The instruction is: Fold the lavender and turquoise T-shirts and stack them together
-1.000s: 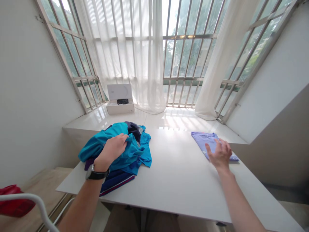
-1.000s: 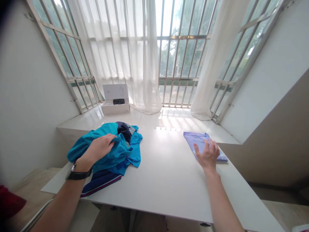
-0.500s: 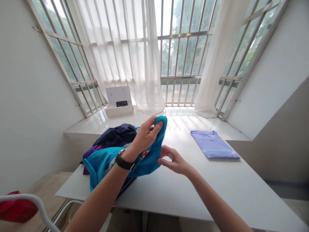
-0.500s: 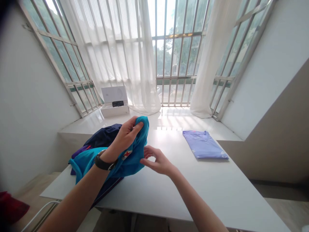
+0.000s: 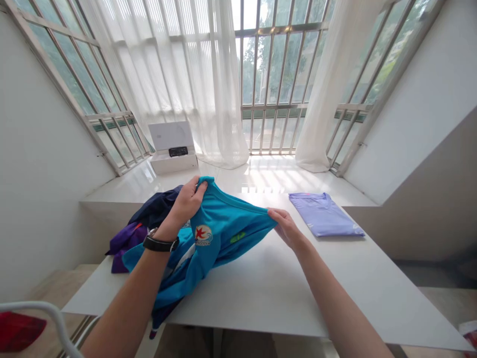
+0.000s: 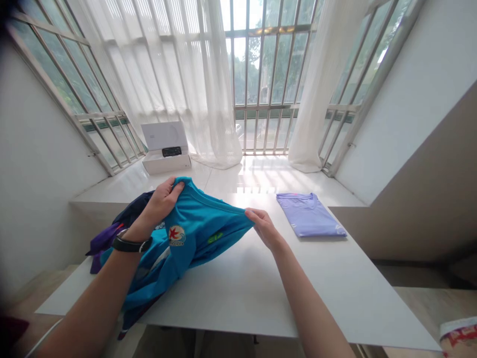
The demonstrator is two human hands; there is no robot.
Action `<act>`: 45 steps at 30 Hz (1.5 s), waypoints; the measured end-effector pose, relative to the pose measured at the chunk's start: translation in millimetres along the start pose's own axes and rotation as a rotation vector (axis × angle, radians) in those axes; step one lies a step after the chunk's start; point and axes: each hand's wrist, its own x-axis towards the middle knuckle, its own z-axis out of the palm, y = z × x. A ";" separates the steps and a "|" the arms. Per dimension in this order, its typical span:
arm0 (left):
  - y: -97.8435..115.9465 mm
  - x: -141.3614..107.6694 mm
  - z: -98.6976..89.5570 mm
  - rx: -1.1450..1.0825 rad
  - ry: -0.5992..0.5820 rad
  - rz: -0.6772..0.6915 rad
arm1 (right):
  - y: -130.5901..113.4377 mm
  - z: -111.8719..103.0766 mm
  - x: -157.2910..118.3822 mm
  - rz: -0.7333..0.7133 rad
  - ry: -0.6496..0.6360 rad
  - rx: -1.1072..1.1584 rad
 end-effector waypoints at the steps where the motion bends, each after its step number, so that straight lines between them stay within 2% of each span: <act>1: 1.1 -1.5 -5.1 -0.009 -0.059 -0.026 | -6.6 -5.6 -1.1 -0.023 0.062 0.065; 4: 3.6 -8.5 -6.4 -0.048 -0.209 -0.076 | -17.1 -19.7 -5.0 -0.084 0.234 0.228; 8: 0.3 -14.9 9.6 -0.076 -0.272 -0.097 | -15.9 -36.2 -8.0 -0.093 0.477 0.377; 13: 0.5 -19.0 21.1 -0.207 -0.289 -0.130 | -17.6 -54.0 -8.7 -0.072 0.580 0.430; 16: -0.7 -20.0 25.2 -0.335 -0.250 -0.189 | -16.1 -60.3 -6.9 -0.078 0.558 0.316; 18: -7.1 -19.0 30.0 -0.381 -0.199 -0.225 | -8.3 -64.0 -2.8 -0.049 0.550 0.111; 21: -25.4 -16.4 40.2 -0.417 -0.117 -0.275 | 12.9 -71.1 6.1 0.010 0.579 -0.318; 24: -47.4 -16.8 50.6 -0.440 -0.085 -0.308 | 32.8 -78.6 11.0 0.052 0.579 -0.515; 26: -59.9 -19.4 55.8 -0.453 -0.071 -0.332 | 38.1 -81.3 10.0 0.100 0.505 -0.590; 30: -75.5 -25.6 58.8 -0.443 -0.049 -0.380 | 28.1 -77.2 3.7 0.163 0.213 -0.784; 32: -80.4 -27.5 56.5 -0.418 -0.087 -0.379 | 17.7 -71.6 1.9 0.131 0.217 -0.713; 35: -86.8 -29.6 51.1 -0.306 -0.180 -0.360 | 2.5 -63.3 0.5 0.102 0.361 -0.383; 36: -88.5 -30.6 49.4 -0.258 -0.248 -0.349 | -1.6 -61.4 -0.1 0.108 0.398 -0.274; 38: -89.7 -32.8 47.1 -0.178 -0.470 -0.323 | -8.6 -59.7 -2.0 0.125 0.455 -0.125; 40: -87.0 -34.9 46.2 -0.138 -0.719 -0.290 | -14.3 -60.7 -4.8 0.142 0.500 -0.065; 41: -84.2 -35.5 45.7 -0.129 -0.795 -0.273 | -17.1 -62.1 -6.6 0.148 0.514 -0.047; 42: -80.6 -35.6 45.1 -0.125 -0.818 -0.256 | -19.9 -63.9 -8.7 0.154 0.520 -0.031; 43: -76.5 -35.4 43.9 -0.131 -0.789 -0.239 | -22.9 -66.0 -11.1 0.165 0.516 -0.015; 45: -68.2 -34.2 39.9 -0.201 -0.636 -0.206 | -28.9 -70.6 -16.7 0.203 0.485 0.022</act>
